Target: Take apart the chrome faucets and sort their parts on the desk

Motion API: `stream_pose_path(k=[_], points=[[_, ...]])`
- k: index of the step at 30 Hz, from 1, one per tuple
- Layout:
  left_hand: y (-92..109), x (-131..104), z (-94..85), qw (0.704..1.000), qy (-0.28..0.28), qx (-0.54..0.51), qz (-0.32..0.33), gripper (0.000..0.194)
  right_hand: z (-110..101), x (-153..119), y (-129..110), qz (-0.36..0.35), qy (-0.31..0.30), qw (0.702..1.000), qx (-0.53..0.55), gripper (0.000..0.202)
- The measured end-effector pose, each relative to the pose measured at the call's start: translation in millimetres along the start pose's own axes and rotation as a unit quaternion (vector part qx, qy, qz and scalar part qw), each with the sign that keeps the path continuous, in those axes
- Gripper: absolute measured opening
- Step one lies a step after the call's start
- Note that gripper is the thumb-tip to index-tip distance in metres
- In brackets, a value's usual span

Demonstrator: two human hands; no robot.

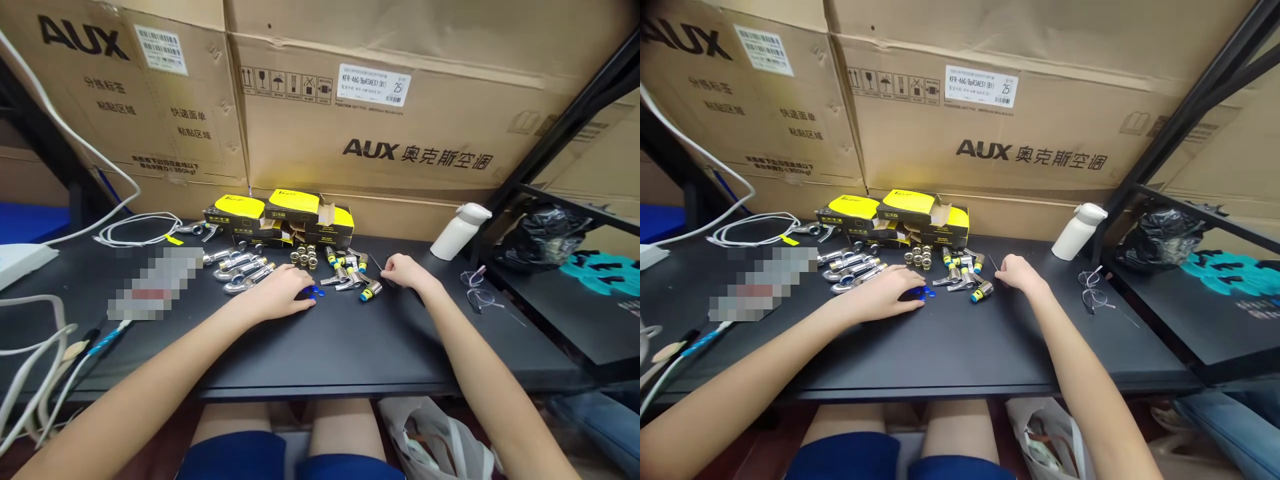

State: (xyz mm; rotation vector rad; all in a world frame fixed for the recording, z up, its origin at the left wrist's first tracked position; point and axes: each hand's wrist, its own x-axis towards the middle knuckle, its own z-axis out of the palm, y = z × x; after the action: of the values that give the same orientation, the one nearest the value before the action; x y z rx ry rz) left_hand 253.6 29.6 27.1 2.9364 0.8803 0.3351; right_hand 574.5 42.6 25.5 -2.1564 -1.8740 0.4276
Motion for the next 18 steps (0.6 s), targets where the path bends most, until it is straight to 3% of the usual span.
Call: stream_pose_path(k=[4,9,13,18], points=[[1.3,-0.4,-0.1,1.000,0.002,0.003,-0.006,0.033,3.0,-2.0,-8.2,-0.011,0.038,0.998,0.055,0.004],[2.3,0.8,-2.7,1.000,-0.011,-0.003,-0.016,0.036,16.3,-10.1,-32.1,-0.105,0.128,0.976,0.144,0.013],[2.0,0.5,-2.6,1.000,0.006,-0.008,-0.012,0.033,29.4,-24.8,-54.2,-0.175,0.088,0.965,0.177,0.021],[2.2,2.3,0.7,0.999,0.037,-0.005,-0.014,0.029,35.1,-36.6,-74.0,-0.192,0.094,0.974,0.080,0.037]])
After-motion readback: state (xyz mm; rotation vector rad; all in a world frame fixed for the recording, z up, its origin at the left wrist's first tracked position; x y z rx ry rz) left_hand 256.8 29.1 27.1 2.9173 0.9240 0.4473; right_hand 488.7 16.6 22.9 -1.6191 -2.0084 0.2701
